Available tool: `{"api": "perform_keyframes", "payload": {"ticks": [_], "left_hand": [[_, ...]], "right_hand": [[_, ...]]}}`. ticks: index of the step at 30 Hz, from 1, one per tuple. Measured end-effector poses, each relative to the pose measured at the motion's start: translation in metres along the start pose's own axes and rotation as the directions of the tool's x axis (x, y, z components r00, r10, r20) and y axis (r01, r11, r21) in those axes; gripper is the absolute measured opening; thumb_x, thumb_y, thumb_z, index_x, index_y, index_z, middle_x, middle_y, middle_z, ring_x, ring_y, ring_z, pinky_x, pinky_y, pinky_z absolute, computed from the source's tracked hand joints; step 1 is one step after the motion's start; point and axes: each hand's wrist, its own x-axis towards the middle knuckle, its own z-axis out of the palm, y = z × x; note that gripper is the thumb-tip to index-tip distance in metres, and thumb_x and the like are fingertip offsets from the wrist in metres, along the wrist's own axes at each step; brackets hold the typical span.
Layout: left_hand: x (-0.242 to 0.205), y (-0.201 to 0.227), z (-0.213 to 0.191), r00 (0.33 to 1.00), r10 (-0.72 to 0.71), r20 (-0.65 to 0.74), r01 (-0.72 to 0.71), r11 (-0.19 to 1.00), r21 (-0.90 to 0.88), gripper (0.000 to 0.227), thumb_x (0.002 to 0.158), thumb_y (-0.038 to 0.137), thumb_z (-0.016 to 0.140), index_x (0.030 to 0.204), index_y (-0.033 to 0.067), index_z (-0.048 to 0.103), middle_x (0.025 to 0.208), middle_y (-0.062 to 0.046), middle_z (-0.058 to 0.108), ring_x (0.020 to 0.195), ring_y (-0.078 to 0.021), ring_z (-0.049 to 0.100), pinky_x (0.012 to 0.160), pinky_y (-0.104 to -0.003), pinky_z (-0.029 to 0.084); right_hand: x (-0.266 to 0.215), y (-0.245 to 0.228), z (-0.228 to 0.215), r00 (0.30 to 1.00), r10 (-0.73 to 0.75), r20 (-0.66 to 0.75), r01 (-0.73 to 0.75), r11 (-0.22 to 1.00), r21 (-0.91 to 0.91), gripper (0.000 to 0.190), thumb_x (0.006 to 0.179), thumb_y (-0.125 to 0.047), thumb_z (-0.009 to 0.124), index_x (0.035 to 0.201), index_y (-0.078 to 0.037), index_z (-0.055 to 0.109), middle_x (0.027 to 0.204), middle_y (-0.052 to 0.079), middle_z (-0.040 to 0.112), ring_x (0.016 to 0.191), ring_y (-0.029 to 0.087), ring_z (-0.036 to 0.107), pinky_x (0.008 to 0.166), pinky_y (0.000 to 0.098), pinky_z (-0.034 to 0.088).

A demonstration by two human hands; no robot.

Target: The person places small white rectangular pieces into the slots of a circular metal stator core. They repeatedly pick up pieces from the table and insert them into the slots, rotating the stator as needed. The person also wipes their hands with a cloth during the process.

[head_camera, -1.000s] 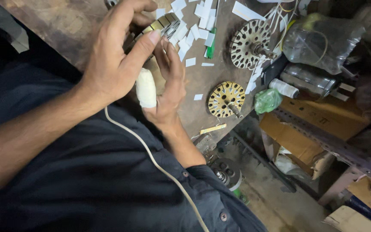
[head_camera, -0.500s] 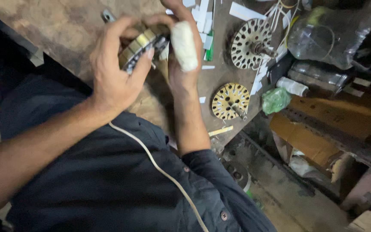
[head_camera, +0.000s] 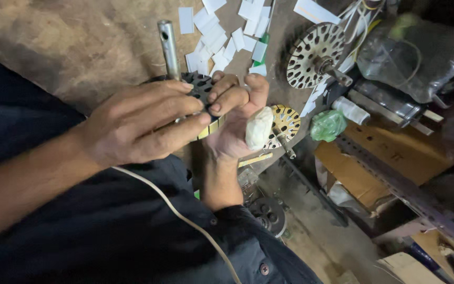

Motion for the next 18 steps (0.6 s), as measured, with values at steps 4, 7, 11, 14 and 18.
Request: {"api": "perform_keyframes", "payload": {"ticks": [4,7,11,14,18], "left_hand": [[0.011,-0.004,-0.001,0.998,0.061,0.016,-0.062,0.996,0.061,0.04,0.099,0.01,0.07,0.131,0.0058,0.047,0.101,-0.011,0.064,0.092,-0.0225,0.071,0.089,-0.038,0.059],[0.013,-0.005,-0.001,0.997,0.074,0.002,-0.074,0.995,0.059,0.039,0.1,0.011,0.069,0.131,0.0062,0.046,0.102,-0.011,0.063,0.093,-0.0229,0.07,0.087,-0.039,0.059],[0.01,-0.006,0.0,0.997,0.078,0.0,-0.078,0.994,0.076,0.039,0.1,0.01,0.07,0.13,0.0069,0.047,0.101,-0.009,0.063,0.095,-0.0216,0.069,0.087,-0.038,0.06],[0.009,-0.005,0.001,0.999,0.037,-0.01,-0.036,0.999,0.036,0.041,0.102,0.011,0.07,0.135,0.0063,0.046,0.102,-0.009,0.062,0.096,-0.0211,0.069,0.089,-0.038,0.059],[0.009,-0.006,0.001,1.0,0.004,-0.004,-0.004,1.0,0.029,0.043,0.103,0.008,0.069,0.137,0.0098,0.044,0.104,-0.007,0.061,0.097,-0.0201,0.068,0.092,-0.037,0.058]], "right_hand": [[-0.002,0.001,-0.003,1.0,-0.012,-0.018,0.011,0.999,-0.052,0.056,0.105,-0.056,0.053,0.135,-0.008,0.051,0.069,0.004,0.058,0.081,0.02,0.055,0.101,0.0394,0.039],[-0.001,0.0,-0.001,0.999,-0.022,-0.031,0.02,0.998,-0.064,0.055,0.105,-0.056,0.053,0.13,-0.007,0.05,0.067,0.004,0.057,0.078,0.02,0.055,0.099,0.0398,0.039],[0.001,-0.002,0.002,0.999,-0.016,-0.041,0.013,0.997,-0.07,0.05,0.104,-0.052,0.054,0.124,-0.007,0.049,0.065,0.003,0.056,0.077,0.019,0.054,0.097,0.0397,0.039],[0.002,-0.004,0.002,0.999,-0.004,-0.032,0.002,0.998,-0.061,0.049,0.103,-0.052,0.054,0.124,-0.008,0.048,0.065,0.003,0.057,0.077,0.019,0.054,0.097,0.0394,0.039],[0.005,-0.005,0.003,1.0,0.003,-0.026,-0.005,0.998,-0.066,0.052,0.101,-0.052,0.056,0.128,-0.008,0.047,0.066,0.002,0.057,0.077,0.018,0.054,0.101,0.0394,0.038]]}}
